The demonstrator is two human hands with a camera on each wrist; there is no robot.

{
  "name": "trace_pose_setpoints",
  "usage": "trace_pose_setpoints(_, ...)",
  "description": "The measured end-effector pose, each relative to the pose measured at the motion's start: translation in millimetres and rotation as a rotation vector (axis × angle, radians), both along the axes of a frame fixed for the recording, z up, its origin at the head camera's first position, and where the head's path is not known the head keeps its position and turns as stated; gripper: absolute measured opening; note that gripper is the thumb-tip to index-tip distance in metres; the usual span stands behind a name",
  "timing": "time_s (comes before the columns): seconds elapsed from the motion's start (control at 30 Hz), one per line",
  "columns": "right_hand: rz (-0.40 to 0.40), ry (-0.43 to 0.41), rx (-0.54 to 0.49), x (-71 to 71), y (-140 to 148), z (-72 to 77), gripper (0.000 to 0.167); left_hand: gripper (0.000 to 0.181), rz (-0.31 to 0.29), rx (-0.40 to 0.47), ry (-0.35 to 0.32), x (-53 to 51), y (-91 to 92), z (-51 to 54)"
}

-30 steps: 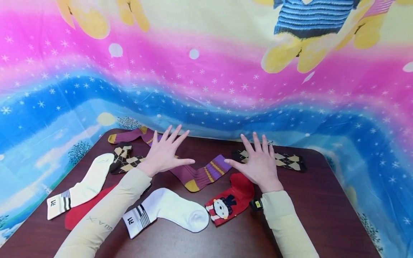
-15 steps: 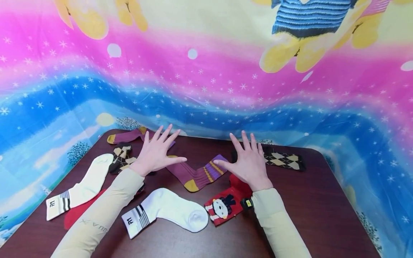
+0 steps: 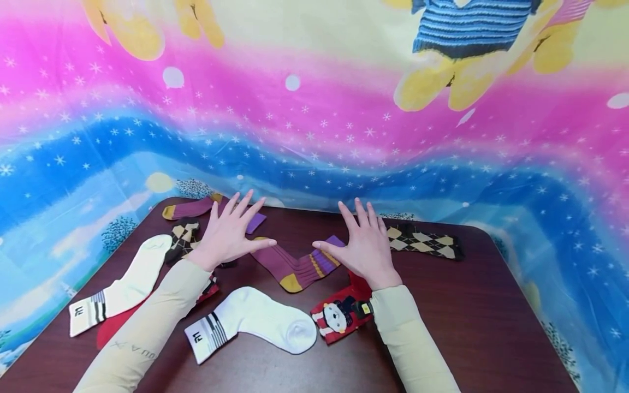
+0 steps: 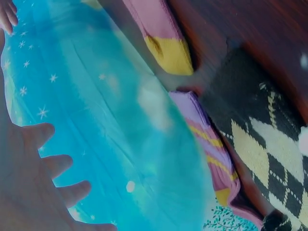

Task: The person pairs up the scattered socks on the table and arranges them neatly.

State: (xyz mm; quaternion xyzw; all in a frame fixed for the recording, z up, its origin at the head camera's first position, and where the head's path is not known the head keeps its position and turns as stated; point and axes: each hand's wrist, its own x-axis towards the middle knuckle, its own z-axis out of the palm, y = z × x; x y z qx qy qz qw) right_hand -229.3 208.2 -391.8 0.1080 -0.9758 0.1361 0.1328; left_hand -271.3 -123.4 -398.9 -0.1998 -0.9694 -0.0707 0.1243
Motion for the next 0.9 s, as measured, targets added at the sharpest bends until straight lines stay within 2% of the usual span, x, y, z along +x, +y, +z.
trace_pose_setpoints(0.53, 0.064, 0.019, -0.062, -2.8, -32.8, -2.7, 0.112, 0.113, 0.048, 0.056, -0.018, 0.2, -25.2, 11.8)
trace_pose_setpoints(0.77, 0.124, 0.001, -0.061, -11.3, -59.0, -0.8, 0.114, 0.110, 0.086, 0.103, -0.034, -4.3, -45.0, 10.8)
trace_pose_setpoints(0.9, 0.132, -0.009, -0.058, -16.6, -71.3, 4.3, 0.114, 0.109, 0.104, 0.125, -0.048, -7.2, -54.6, 9.2)
